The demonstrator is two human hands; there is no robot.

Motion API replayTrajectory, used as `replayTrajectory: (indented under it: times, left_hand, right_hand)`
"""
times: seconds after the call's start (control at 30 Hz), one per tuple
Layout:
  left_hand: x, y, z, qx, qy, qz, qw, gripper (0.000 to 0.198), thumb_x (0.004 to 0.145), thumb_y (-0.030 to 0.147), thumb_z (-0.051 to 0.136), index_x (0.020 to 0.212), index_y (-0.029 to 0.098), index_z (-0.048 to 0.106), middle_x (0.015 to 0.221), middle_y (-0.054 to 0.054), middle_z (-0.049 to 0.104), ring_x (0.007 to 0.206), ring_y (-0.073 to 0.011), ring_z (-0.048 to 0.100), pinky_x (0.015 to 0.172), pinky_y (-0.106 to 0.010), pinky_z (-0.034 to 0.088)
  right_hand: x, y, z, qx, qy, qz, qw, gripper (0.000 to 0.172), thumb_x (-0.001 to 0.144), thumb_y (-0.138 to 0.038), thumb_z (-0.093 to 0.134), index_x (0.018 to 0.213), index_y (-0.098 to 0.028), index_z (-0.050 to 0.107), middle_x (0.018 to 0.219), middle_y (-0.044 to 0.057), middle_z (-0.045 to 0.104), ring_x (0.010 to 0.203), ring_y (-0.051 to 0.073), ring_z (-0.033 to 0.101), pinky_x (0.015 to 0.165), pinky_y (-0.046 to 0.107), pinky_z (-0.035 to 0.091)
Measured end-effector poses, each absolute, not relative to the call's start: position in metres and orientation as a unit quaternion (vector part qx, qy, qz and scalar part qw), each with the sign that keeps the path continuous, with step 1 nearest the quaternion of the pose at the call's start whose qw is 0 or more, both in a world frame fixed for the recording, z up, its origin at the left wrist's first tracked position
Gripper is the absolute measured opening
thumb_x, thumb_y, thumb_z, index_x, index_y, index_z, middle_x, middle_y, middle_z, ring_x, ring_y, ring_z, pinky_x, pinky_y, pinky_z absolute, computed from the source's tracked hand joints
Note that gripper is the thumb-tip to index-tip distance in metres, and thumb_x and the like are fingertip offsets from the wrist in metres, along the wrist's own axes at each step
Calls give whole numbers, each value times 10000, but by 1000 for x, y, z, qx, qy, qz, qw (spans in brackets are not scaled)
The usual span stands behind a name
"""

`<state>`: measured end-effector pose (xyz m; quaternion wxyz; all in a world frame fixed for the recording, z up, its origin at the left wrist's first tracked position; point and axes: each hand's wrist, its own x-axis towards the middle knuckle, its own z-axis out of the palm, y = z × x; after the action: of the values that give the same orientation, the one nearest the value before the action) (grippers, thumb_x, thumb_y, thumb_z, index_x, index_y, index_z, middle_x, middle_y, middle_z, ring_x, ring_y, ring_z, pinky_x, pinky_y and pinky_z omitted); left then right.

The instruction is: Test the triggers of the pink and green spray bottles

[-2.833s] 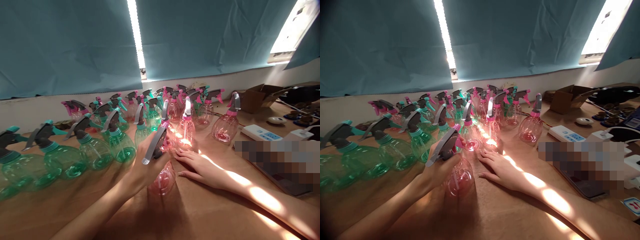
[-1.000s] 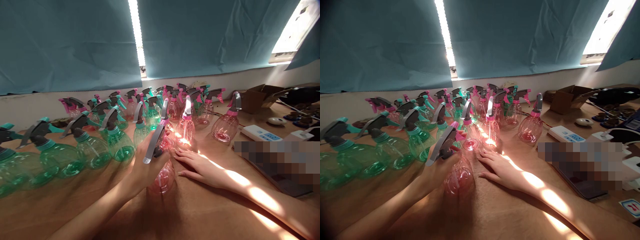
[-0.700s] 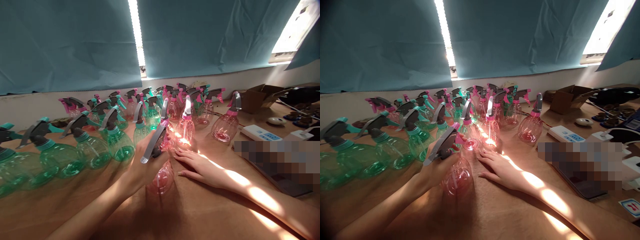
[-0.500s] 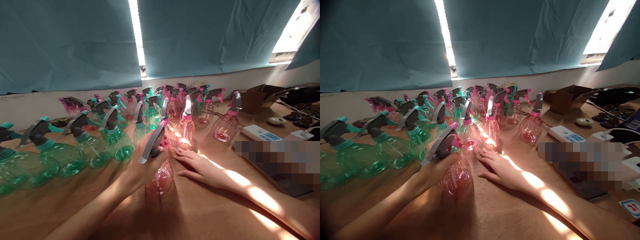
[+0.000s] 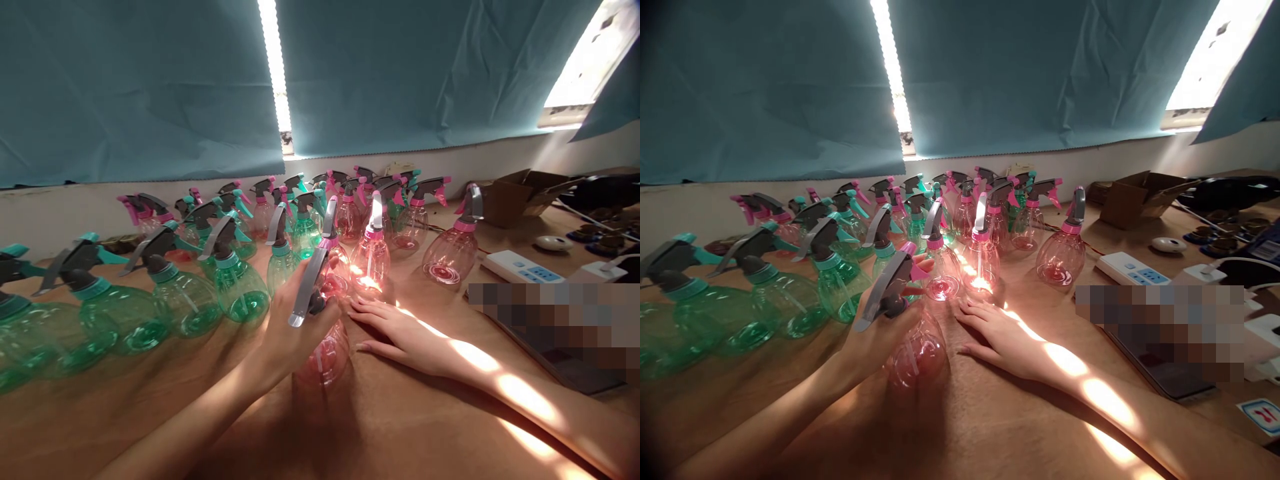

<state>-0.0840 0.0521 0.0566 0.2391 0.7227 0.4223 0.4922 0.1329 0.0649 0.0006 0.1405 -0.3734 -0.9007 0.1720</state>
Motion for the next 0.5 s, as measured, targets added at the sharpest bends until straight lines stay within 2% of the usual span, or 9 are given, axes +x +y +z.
replayTrajectory:
  times: [0.23, 0.4, 0.5]
  left_hand:
    - [-86, 53, 56, 732, 433, 475, 226, 94, 839, 199, 585, 922, 219, 545, 775, 20, 548, 606, -110, 456, 538, -222, 404]
    - [-83, 51, 62, 740, 427, 468, 227, 181, 834, 195, 572, 1011, 228, 555, 720, 29, 502, 676, -145, 508, 589, -245, 429]
    - [-83, 50, 62, 738, 419, 476, 232, 172, 835, 200, 572, 1004, 229, 558, 701, 40, 481, 641, -134, 484, 579, -241, 420]
  right_hand:
    - [133, 65, 2, -375, -902, 171, 128, 649, 944, -510, 462, 1489, -183, 331, 1524, 118, 373, 1425, 281, 313, 1157, 497, 296]
    - [133, 65, 2, -378, -902, 167, 122, 645, 947, -518, 448, 1481, -170, 348, 1527, 120, 366, 1429, 279, 305, 1164, 490, 285]
    - [133, 65, 3, -380, -901, 172, 117, 643, 947, -510, 455, 1475, -153, 361, 1525, 130, 367, 1428, 286, 306, 1165, 496, 282]
